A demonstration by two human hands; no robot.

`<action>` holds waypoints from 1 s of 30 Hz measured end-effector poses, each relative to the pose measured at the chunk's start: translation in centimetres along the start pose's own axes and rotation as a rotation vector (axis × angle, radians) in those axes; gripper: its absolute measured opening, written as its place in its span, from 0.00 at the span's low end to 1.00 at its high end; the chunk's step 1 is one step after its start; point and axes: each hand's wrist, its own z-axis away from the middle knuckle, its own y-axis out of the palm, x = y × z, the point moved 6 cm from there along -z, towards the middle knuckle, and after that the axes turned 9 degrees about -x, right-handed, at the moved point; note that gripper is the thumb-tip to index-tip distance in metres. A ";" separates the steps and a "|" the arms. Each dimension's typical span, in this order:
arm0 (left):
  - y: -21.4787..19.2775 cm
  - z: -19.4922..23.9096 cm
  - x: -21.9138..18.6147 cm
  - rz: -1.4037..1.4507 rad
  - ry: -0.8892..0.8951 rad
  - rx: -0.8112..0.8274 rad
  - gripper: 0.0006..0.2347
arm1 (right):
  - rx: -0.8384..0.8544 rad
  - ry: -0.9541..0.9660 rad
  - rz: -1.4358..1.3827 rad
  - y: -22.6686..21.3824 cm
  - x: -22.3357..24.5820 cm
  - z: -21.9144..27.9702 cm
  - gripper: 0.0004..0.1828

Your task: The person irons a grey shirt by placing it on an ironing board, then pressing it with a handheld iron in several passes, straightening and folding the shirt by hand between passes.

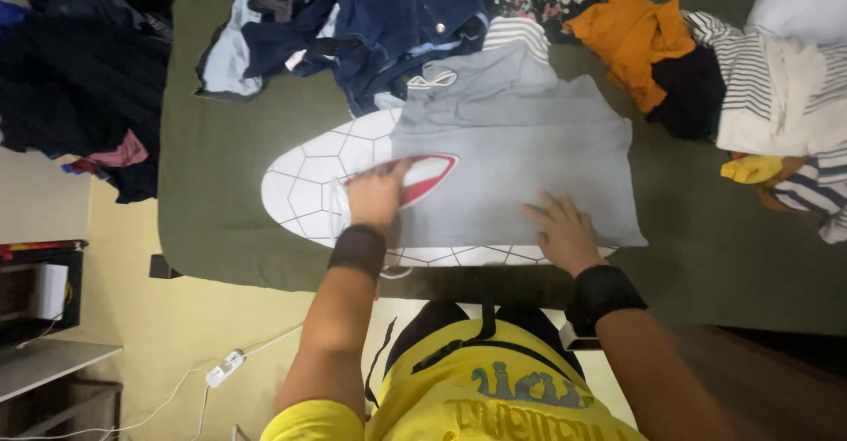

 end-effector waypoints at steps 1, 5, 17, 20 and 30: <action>0.2 -0.3 0.0 0.005 0.002 0.004 0.19 | 0.004 0.006 0.001 0.1 -0.3 0.3 0.38; 0.6 -1.4 -0.8 0.082 0.033 0.088 0.17 | -0.048 -0.067 0.020 -0.4 -1.0 0.6 0.38; 5.5 -2.4 -11.9 0.079 0.385 0.090 0.18 | -0.093 0.070 -0.032 -2.7 -5.5 2.9 0.39; 5.7 -4.4 -12.5 0.051 0.273 0.100 0.17 | -0.120 0.073 -0.032 -2.0 -7.6 3.8 0.38; 5.9 -5.3 -13.5 0.032 0.133 0.267 0.20 | -0.054 0.086 -0.089 -3.5 -8.6 5.2 0.36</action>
